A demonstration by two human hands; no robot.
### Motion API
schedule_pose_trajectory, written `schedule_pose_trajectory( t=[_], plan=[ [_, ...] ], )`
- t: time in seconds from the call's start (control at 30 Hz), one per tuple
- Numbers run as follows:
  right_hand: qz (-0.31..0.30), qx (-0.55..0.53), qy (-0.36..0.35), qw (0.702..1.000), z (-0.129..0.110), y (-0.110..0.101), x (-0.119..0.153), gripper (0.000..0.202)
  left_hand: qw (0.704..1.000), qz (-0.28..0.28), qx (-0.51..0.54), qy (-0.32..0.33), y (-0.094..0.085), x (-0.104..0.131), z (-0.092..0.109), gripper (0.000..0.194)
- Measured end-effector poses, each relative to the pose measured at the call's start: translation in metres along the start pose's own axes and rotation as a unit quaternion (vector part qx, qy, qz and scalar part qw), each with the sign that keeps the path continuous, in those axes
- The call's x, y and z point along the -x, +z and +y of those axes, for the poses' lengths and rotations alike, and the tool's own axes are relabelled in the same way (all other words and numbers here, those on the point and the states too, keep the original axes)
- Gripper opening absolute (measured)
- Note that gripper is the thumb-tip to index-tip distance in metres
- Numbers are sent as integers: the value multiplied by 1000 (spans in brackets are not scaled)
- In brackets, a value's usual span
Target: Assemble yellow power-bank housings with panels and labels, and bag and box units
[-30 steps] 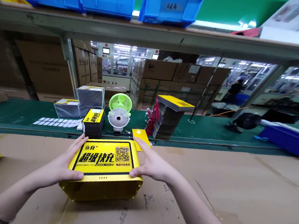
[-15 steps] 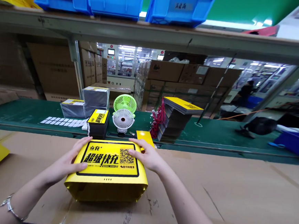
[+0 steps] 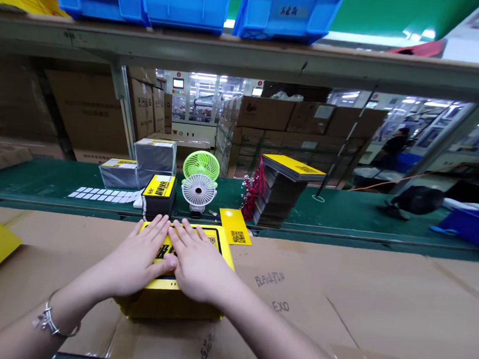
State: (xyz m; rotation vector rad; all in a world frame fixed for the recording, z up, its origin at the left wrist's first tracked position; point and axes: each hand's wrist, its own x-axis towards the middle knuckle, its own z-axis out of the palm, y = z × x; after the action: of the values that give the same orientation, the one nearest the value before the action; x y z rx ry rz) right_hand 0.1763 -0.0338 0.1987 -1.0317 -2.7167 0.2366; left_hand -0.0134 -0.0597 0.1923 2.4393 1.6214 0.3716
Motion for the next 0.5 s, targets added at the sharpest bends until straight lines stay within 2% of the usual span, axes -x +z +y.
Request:
schedule_pose_trajectory(
  t=[0.07, 0.13, 0.27, 0.37, 0.5],
  plan=[
    [-35, -9, -8, 999, 6, -6, 6, 64, 1000, -15, 5, 23, -4, 5, -3, 83],
    [-45, -13, 16, 999, 21, -13, 14, 70, 999, -26, 26, 20, -8, 14, -12, 83],
    [-9, -10, 113, 993, 38, -16, 23, 72, 998, -28, 52, -13, -9, 26, -22, 81],
    [0, 13, 133, 991, 25, -7, 16, 78, 1000, -8, 22, -12, -4, 17, -8, 86],
    [-35, 23, 47, 998, 2, -1, 5, 74, 999, -18, 2, 46, 0, 0, 13, 88]
  ],
)
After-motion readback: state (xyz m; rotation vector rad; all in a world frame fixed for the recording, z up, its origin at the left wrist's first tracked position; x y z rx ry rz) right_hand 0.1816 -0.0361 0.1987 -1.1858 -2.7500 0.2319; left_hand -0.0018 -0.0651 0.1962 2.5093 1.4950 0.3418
